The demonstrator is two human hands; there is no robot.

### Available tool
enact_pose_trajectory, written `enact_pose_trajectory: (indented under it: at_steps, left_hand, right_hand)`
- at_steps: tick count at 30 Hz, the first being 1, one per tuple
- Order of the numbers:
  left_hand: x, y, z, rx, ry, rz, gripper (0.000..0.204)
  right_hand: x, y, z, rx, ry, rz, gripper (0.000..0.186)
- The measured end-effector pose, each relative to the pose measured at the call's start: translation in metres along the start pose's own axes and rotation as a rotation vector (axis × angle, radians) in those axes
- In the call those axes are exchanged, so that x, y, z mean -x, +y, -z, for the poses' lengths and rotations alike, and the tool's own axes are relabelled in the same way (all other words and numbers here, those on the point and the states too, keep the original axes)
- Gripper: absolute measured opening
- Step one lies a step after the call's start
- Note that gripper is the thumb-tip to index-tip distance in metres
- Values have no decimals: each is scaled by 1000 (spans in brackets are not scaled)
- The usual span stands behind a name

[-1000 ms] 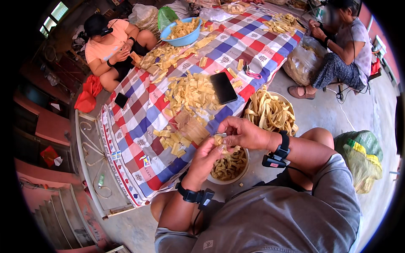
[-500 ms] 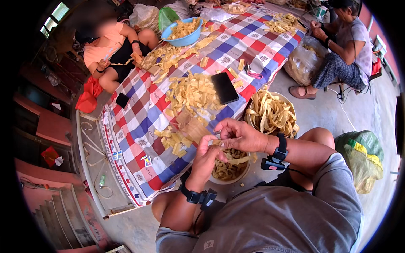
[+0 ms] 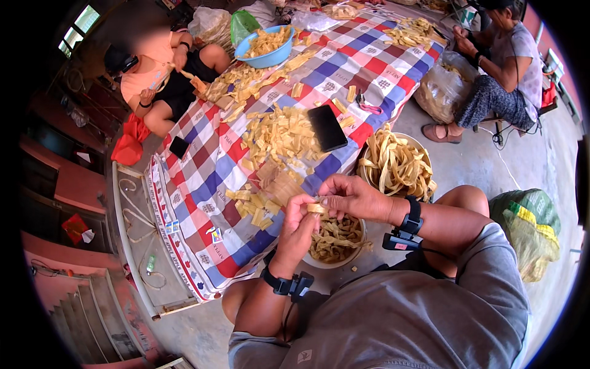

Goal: The person peels and sorts flat dried plant material by hand, placing selected pieces into a bowl and moving others into a larger basket.

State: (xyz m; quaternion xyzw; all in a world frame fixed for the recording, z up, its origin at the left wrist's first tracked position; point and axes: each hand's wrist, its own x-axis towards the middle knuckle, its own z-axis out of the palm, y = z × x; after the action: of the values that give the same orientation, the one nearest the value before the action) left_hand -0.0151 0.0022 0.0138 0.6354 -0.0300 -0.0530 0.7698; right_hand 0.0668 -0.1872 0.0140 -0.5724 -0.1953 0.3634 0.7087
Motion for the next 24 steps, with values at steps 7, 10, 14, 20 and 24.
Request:
enact_pose_trajectory:
  at_steps: [7, 10, 14, 20, 24]
  left_hand:
    - [0, 5, -3, -74, -22, -15, 26]
    - [1, 7, -4, -63, -44, 28, 32]
    - [-1, 6, -6, -90, -32, 63, 54]
    - [4, 16, -12, -6, -3, 22, 70]
    - [13, 20, -13, -49, 13, 31, 66]
  right_hand:
    - [4, -6, 4, 64, -122, -64, 16]
    - [3, -11, 2, 224, -117, -65, 15]
    - [0, -1, 2, 723, 43, 423, 15]
    - [-5, -10, 12, 672, 202, 455, 19]
    - [4, -33, 9, 365, 235, 254, 24]
